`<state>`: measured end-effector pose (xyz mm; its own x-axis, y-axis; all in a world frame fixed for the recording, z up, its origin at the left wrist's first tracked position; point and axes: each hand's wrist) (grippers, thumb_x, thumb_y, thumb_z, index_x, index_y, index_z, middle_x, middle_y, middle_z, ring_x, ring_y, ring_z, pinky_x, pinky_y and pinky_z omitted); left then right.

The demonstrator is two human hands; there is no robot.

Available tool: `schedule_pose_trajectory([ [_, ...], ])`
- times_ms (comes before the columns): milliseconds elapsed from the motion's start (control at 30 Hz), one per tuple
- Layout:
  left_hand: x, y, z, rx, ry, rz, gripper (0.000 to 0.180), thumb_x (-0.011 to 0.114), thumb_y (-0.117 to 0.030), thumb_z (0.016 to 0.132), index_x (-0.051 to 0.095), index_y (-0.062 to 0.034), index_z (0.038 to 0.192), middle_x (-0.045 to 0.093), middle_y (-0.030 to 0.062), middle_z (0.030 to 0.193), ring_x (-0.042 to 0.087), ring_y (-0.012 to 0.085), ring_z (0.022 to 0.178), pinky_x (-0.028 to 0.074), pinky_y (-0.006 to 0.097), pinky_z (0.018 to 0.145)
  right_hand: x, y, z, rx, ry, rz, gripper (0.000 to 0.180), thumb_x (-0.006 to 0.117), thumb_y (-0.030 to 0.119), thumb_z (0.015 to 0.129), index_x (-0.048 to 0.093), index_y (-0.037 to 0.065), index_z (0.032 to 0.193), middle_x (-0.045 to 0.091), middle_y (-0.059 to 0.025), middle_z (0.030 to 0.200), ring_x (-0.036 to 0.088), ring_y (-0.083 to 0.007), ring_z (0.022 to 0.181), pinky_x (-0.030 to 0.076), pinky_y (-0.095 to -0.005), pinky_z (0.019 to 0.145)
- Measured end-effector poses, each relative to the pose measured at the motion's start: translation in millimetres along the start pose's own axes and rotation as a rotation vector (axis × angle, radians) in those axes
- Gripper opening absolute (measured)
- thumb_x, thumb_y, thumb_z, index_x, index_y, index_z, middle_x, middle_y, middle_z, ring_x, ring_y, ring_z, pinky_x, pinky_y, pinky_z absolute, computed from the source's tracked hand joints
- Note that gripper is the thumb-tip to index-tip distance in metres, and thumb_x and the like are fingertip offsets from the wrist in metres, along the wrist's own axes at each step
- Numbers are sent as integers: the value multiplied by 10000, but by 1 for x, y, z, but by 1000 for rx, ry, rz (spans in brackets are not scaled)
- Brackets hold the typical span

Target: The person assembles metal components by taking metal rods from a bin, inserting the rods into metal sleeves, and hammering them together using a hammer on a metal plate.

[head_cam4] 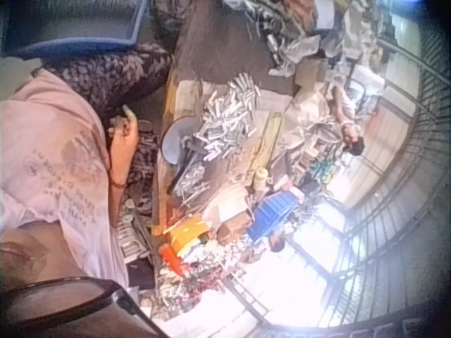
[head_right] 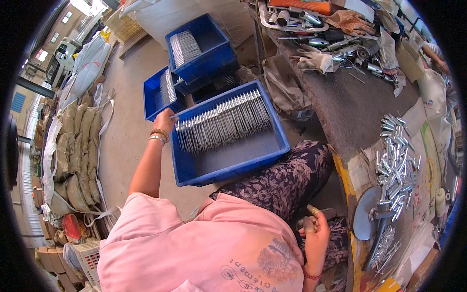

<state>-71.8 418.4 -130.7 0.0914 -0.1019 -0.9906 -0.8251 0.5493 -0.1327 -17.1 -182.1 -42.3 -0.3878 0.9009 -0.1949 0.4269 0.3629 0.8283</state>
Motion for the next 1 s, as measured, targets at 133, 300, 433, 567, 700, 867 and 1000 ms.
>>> schedule_pose_trajectory([
  [133,-32,-64,-8,106,-205,-164,220,706,-322,978,738,-118,1053,770,163,1053,728,374,1039,567,469,867,-5,2,-7,17,-51,24,363,563,18,1039,631,49,1394,646,-28,1036,595,-60,762,516,-220,697],
  [300,-56,-164,-34,513,-202,-614,168,734,-242,987,734,-93,1065,740,95,872,704,226,779,538,354,715,1,5,-5,-92,-32,43,352,609,29,1015,671,87,1357,680,-30,946,629,-94,790,541,-260,731],
  [433,-72,-269,-87,840,4,-937,84,726,-73,999,750,-27,1066,670,-27,863,591,54,752,501,225,676,0,11,-14,-181,-39,-28,333,644,60,1016,675,62,1348,695,-38,941,636,-84,773,547,-261,716],
  [567,-106,-372,-175,1315,173,-989,222,782,28,855,770,-27,1070,690,67,890,650,152,761,527,283,698,-9,15,-32,-195,-152,-59,340,663,98,1015,673,56,1351,674,-45,837,612,-82,741,529,-280,701],
  [700,-106,-432,-235,1404,376,-897,264,820,-27,837,740,-34,1089,686,69,954,657,164,805,529,296,731,-20,10,-49,-213,-223,-33,337,665,94,1012,673,50,1346,675,-51,847,615,-92,732,526,-277,703],
  [867,-87,-462,-261,1538,182,-704,265,813,-63,849,715,-38,1094,703,87,992,682,200,818,554,339,756,-29,6,-66,-252,-294,-13,334,676,123,1004,670,66,1333,718,-121,899,673,-179,770,547,-336,733],
  [1000,-75,-464,-251,1450,244,-793,205,773,-31,873,716,-29,1070,720,112,993,701,226,823,559,335,759,-37,7,-77,-357,-364,-40,317,707,154,986,668,59,1286,730,-161,948,716,-274,821,558,-393,754],
])
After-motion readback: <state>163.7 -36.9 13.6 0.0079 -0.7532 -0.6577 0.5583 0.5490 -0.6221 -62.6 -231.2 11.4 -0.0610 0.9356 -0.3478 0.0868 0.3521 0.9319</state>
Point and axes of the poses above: each hand's wrist, its own z-axis towards the middle knuckle, its own x-axis out of the palm, y = z × x
